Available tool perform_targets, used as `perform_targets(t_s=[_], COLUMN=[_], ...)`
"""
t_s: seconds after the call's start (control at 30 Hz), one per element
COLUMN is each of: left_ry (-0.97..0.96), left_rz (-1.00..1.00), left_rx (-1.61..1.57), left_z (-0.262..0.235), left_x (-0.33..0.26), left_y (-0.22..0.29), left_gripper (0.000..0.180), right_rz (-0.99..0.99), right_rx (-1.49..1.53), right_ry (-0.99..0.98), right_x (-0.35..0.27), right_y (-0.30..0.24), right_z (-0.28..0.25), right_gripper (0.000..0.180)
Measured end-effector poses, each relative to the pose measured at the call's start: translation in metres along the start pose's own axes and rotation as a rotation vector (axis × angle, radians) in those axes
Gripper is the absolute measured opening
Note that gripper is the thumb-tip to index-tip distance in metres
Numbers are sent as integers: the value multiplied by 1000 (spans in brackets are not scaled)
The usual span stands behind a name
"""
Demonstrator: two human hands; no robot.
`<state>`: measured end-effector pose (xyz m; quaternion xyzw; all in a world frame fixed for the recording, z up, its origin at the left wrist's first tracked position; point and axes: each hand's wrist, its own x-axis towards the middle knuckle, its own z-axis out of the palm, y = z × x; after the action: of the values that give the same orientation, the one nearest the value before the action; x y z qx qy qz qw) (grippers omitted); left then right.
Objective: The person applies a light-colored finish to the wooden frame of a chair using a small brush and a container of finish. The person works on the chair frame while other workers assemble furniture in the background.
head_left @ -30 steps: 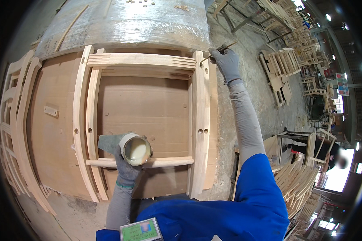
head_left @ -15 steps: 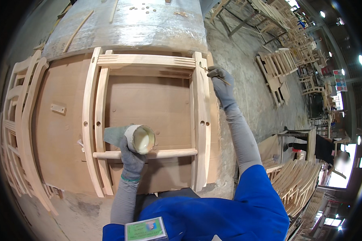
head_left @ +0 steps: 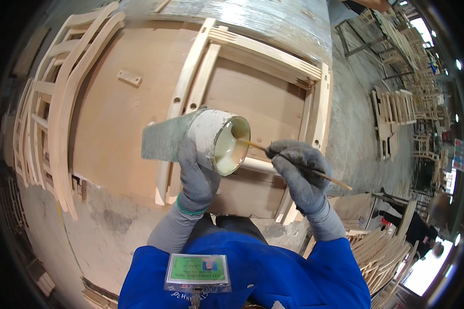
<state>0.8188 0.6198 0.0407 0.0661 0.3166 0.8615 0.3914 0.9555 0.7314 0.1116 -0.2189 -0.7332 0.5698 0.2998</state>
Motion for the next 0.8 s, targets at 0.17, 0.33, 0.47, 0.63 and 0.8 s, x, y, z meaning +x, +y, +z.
perform_targets(t_s=[0.17,0.33,0.47,0.63,0.8], left_ry=[-26,-16,-166,-138,58], left_rz=[234,258,186,265,212], left_rx=[43,-10,-183,78,43], left_z=[-11,-19,-25,-39,-62], left_x=[5,11,7,16,25], left_y=[23,52,62,72,79], left_gripper=[60,66,68,68,63], right_rz=[-170,-189,-46,141,103], right_rx=[-104,101,307,300,554], right_ry=[-118,-139,-3,18,166], right_x=[-29,-37,-31,-23,-11], right_y=[-10,-24,-17,-26,-19], right_z=[32,49,72,94,118], right_gripper=[17,8,16,5,11])
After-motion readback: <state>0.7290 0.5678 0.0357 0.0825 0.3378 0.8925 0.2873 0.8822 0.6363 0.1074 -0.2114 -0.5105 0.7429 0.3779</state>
